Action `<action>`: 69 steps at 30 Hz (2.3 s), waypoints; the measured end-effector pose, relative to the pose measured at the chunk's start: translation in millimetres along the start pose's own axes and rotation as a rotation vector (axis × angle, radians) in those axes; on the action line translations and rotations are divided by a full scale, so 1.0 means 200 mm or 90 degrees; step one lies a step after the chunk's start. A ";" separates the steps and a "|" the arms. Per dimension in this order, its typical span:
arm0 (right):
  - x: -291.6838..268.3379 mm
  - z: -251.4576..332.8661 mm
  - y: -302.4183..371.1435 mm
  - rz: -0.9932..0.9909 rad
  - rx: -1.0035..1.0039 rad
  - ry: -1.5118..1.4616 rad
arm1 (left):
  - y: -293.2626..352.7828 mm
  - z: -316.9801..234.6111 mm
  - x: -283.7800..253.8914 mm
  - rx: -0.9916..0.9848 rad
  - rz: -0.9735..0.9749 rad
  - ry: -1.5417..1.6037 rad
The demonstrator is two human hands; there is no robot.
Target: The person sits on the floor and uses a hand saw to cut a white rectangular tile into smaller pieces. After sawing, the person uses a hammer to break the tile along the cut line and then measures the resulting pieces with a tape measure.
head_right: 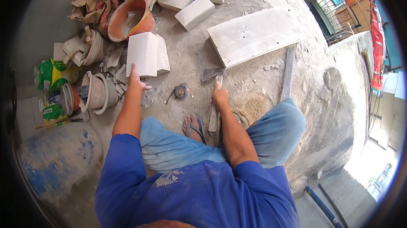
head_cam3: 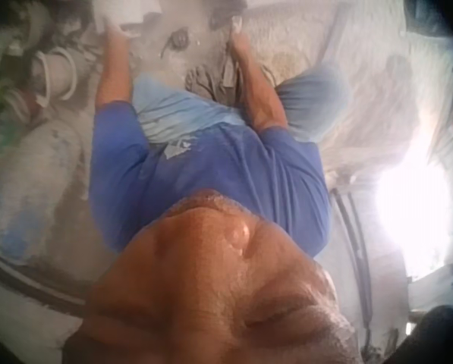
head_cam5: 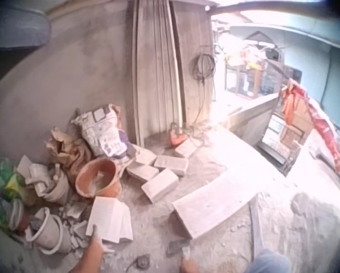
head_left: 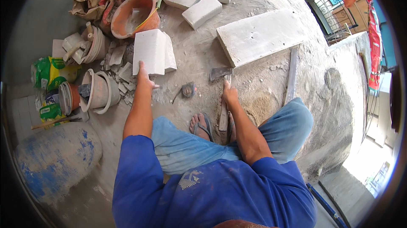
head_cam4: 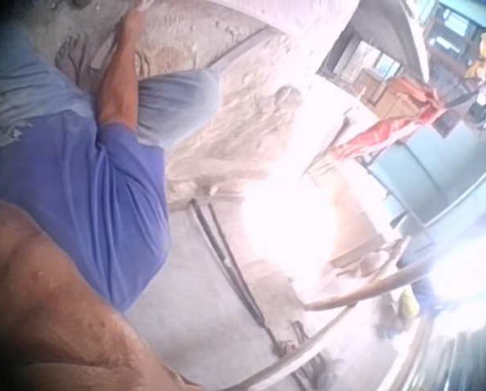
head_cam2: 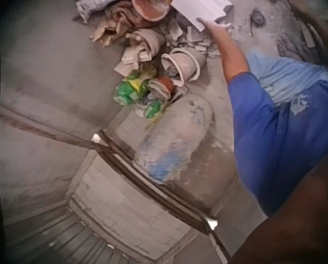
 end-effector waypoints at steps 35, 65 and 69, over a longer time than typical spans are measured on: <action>1.13 1.30 0.45 0.466 -0.384 0.015 | -0.31 -0.19 -0.02 0.104 0.330 -0.144; 0.60 0.81 0.50 0.342 -0.446 0.239 | 0.42 -0.44 0.38 0.375 0.407 -0.546; 0.45 0.95 0.59 0.338 -0.410 0.004 | 0.44 -0.16 0.62 0.483 0.523 -0.801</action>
Point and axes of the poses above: each hand's wrist, its own y-axis away from the middle knuckle, its own x-axis out of the palm, z = x × y, the point moved 9 cm from there along -y, towards the middle knuckle, and after that the axes turned 7 degrees about z, right-handed, at the moved point
